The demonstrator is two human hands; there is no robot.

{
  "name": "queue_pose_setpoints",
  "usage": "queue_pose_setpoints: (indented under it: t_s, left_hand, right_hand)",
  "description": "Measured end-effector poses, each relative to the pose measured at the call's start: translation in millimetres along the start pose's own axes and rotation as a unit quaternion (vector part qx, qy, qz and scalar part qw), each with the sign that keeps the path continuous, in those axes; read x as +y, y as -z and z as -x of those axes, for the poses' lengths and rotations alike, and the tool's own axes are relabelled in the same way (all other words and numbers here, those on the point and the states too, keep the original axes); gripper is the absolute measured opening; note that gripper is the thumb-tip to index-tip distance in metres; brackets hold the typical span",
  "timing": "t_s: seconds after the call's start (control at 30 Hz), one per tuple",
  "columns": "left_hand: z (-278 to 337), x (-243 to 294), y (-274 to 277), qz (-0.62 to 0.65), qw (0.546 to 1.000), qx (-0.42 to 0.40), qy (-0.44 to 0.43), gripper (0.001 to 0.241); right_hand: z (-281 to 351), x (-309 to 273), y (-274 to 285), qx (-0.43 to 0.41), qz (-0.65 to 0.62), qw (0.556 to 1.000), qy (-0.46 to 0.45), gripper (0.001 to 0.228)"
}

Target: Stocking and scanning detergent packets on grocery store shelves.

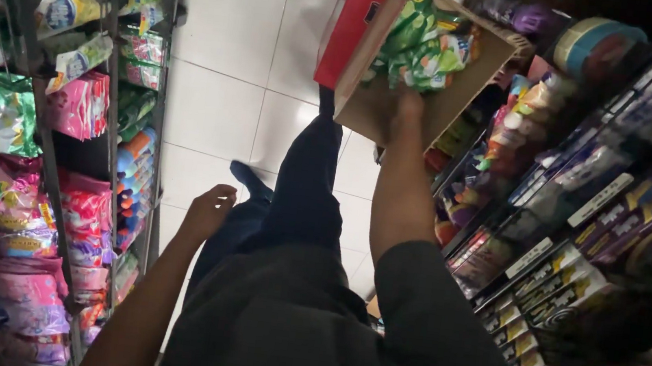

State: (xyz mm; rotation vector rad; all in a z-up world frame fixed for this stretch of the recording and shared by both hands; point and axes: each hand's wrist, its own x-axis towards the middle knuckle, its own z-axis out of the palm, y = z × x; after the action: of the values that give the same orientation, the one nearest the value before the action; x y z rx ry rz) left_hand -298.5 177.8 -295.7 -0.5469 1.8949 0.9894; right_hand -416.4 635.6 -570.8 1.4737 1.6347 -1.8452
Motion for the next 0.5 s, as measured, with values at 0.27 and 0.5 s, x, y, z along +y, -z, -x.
queue_pose_setpoints:
  t_s: [0.27, 0.5]
  left_hand:
    - [-1, -73, 36, -0.037, 0.997, 0.01, -0.06, 0.029]
    - [-6, -72, 48, -0.13, 0.991, 0.02, -0.011, 0.028]
  right_hand:
    - [14, 1, -13, 0.035, -0.25, 0.963, -0.091, 0.036]
    - [-1, 58, 19, -0.012, 0.042, 0.999, -0.02, 0.038]
